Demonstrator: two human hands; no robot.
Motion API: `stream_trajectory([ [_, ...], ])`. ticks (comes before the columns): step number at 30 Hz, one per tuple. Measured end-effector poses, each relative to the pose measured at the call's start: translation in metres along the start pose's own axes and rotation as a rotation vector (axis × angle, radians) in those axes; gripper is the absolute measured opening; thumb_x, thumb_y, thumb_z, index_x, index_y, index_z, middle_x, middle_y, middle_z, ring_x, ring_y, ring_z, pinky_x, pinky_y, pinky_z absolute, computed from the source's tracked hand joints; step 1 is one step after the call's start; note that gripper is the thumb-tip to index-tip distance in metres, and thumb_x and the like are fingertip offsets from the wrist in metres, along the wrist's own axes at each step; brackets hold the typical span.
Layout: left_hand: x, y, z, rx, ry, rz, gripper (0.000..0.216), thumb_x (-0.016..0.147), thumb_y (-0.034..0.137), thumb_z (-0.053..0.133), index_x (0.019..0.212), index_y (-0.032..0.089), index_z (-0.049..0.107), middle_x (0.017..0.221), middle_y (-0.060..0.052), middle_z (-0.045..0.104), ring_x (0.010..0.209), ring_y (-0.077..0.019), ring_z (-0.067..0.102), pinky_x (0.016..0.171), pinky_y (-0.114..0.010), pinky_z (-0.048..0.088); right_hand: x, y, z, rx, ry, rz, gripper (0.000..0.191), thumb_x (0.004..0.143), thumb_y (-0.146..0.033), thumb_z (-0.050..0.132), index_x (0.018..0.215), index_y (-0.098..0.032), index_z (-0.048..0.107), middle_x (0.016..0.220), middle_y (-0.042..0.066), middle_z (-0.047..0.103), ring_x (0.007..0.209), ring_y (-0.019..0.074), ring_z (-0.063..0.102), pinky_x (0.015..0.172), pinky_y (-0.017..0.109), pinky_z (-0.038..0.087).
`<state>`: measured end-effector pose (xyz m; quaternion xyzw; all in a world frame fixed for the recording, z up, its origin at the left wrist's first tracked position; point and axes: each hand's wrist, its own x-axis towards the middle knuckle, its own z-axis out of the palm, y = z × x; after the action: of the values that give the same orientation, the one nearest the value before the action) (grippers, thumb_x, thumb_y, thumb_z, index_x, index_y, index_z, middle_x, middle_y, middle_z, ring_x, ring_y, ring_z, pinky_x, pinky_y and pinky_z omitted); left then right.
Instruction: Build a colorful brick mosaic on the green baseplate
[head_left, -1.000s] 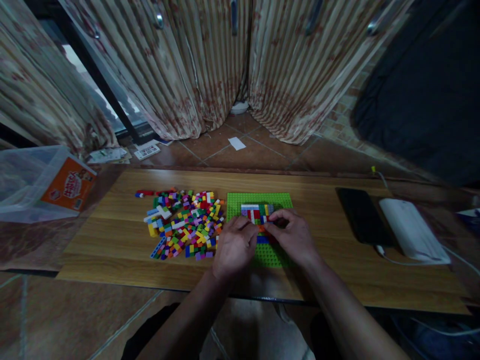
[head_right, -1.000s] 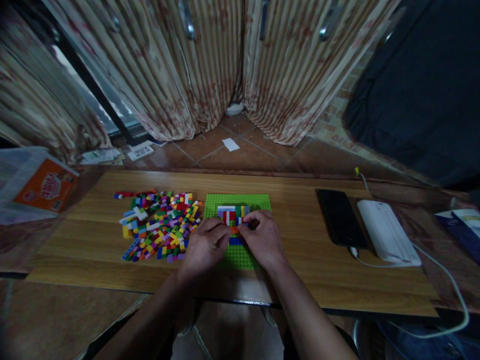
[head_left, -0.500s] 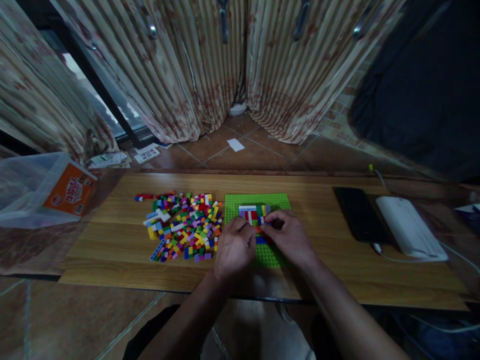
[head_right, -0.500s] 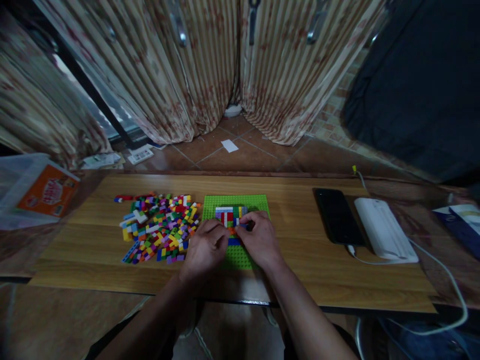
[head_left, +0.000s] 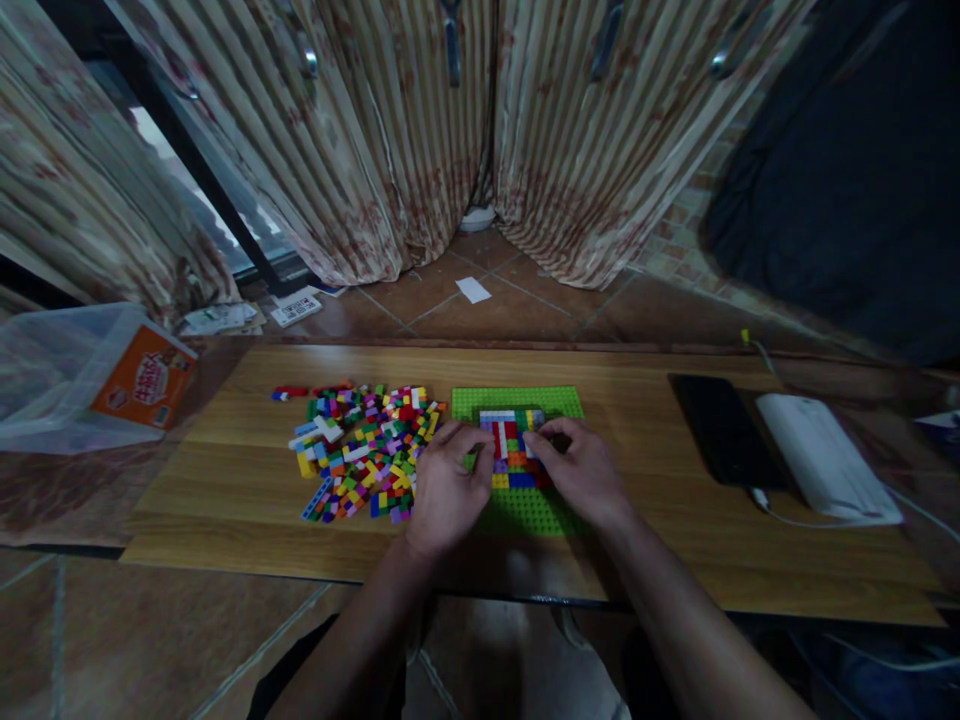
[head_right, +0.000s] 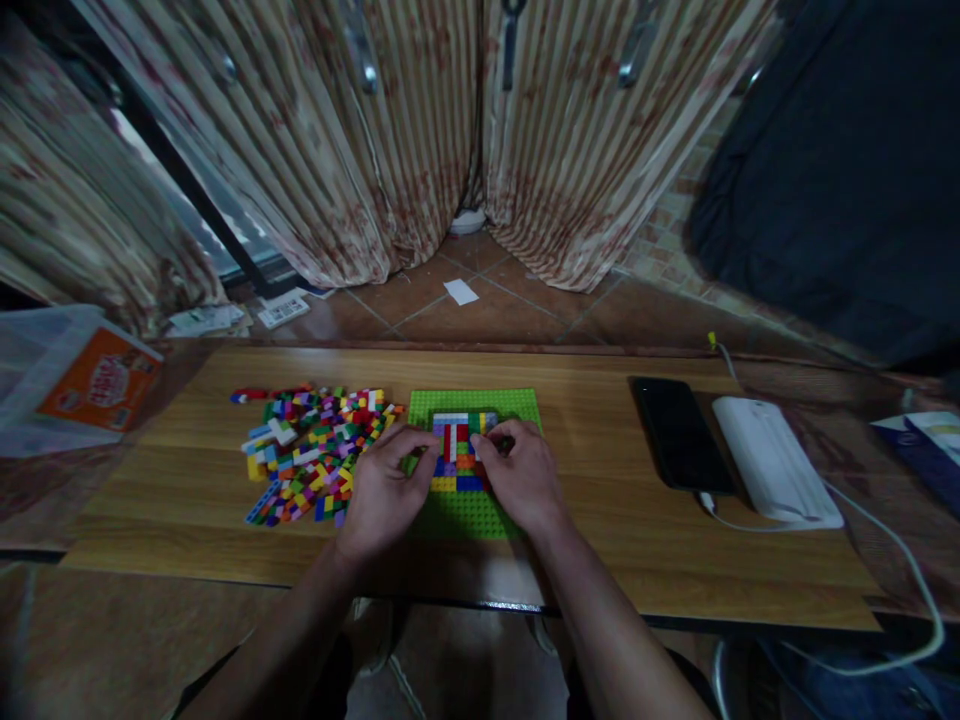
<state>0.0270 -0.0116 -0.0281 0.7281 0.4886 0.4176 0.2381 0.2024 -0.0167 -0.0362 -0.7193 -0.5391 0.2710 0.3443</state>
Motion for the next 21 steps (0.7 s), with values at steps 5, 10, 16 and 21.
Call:
stream_trajectory([
  [5, 0.009, -0.007, -0.014, -0.029, 0.076, -0.063, 0.014, 0.086, 0.013, 0.058, 0.081, 0.018, 0.069, 0.081, -0.003, 0.067, 0.081, -0.0154, 0.063, 0.076, -0.026, 0.049, -0.003, -0.009, 0.004, -0.127, 0.031, 0.002, 0.039, 0.075, -0.059, 0.061, 0.082, -0.021, 0.063, 0.088, 0.007, 0.064, 0.078, 0.0222, 0.060, 0.073, 0.035, 0.044],
  [10, 0.011, -0.012, -0.026, -0.051, 0.164, -0.147, 0.014, 0.085, 0.011, 0.058, 0.080, 0.018, 0.069, 0.081, -0.003, 0.068, 0.077, -0.0141, 0.063, 0.072, -0.025, 0.048, -0.007, -0.011, 0.007, -0.236, 0.029, -0.015, 0.039, 0.073, -0.059, 0.062, 0.082, -0.022, 0.061, 0.090, 0.007, 0.062, 0.079, 0.0234, 0.059, 0.073, 0.036, 0.044],
  [16, 0.011, -0.016, -0.031, -0.048, 0.133, -0.168, 0.017, 0.085, 0.009, 0.056, 0.081, 0.017, 0.070, 0.082, -0.003, 0.068, 0.075, -0.0127, 0.063, 0.071, -0.023, 0.047, -0.002, -0.002, 0.004, -0.254, -0.027, 0.018, 0.043, 0.071, -0.064, 0.062, 0.083, -0.023, 0.062, 0.091, 0.008, 0.063, 0.080, 0.0249, 0.060, 0.073, 0.038, 0.044],
  [21, 0.009, -0.018, -0.031, -0.035, 0.069, -0.206, 0.017, 0.084, 0.010, 0.055, 0.081, 0.017, 0.070, 0.081, -0.003, 0.068, 0.073, -0.0128, 0.062, 0.069, -0.023, 0.047, 0.000, 0.004, -0.002, -0.142, -0.093, -0.017, 0.044, 0.073, -0.062, 0.060, 0.088, -0.021, 0.065, 0.093, 0.007, 0.066, 0.081, 0.0234, 0.061, 0.076, 0.038, 0.045],
])
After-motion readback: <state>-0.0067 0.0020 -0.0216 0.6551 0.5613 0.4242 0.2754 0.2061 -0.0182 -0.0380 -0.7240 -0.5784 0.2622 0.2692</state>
